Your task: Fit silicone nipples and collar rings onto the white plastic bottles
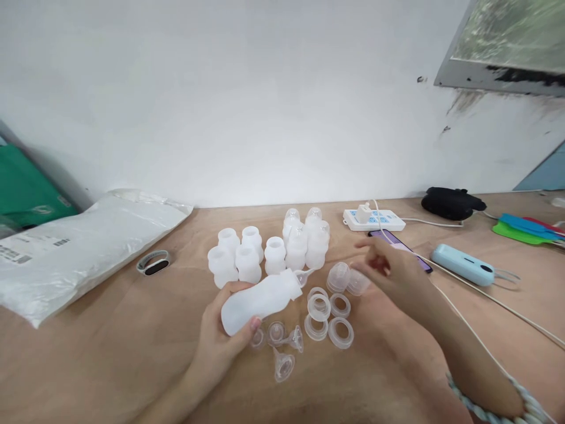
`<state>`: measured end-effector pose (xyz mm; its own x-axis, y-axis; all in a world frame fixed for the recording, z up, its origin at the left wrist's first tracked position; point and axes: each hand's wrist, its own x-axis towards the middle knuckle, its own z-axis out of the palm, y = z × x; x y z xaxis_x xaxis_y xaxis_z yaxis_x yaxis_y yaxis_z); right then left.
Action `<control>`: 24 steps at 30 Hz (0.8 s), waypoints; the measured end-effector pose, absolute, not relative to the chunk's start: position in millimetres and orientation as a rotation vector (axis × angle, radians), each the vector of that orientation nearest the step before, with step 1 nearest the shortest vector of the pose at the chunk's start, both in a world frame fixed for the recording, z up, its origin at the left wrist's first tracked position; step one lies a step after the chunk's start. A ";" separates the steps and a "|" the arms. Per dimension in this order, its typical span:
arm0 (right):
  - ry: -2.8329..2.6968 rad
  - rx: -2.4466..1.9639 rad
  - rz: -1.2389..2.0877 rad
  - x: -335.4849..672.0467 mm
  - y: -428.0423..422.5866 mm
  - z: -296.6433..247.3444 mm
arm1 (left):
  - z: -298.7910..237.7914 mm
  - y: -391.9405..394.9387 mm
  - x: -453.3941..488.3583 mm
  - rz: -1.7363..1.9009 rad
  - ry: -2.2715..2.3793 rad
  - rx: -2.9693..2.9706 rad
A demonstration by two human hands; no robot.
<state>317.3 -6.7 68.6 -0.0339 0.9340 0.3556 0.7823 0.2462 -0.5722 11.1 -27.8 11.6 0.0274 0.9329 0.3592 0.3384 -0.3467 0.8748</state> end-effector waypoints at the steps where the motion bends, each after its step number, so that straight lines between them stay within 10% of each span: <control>1: -1.849 -1.459 0.485 306.2 -11.3 67.0 | 10.7 -29.7 11.8 1.311 1.290 1.773; 8: -1.495 -1.098 1.490 242.5 -40.2 46.4 | 7.2 -41.1 15.7 1.311 1.022 2.037; 17: -1.487 -1.082 1.366 241.3 -44.1 40.0 | 32.0 -40.8 19.7 1.086 1.031 1.831; 24: -2.020 -0.886 0.656 255.0 -43.3 37.0 | 37.6 -40.4 19.4 1.090 1.287 1.534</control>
<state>255.0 -43.3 37.0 -0.4205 0.7756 0.4708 0.3510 0.6176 -0.7039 19.4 -40.4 37.6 0.0963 0.9900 0.1030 0.2646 -0.1252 0.9562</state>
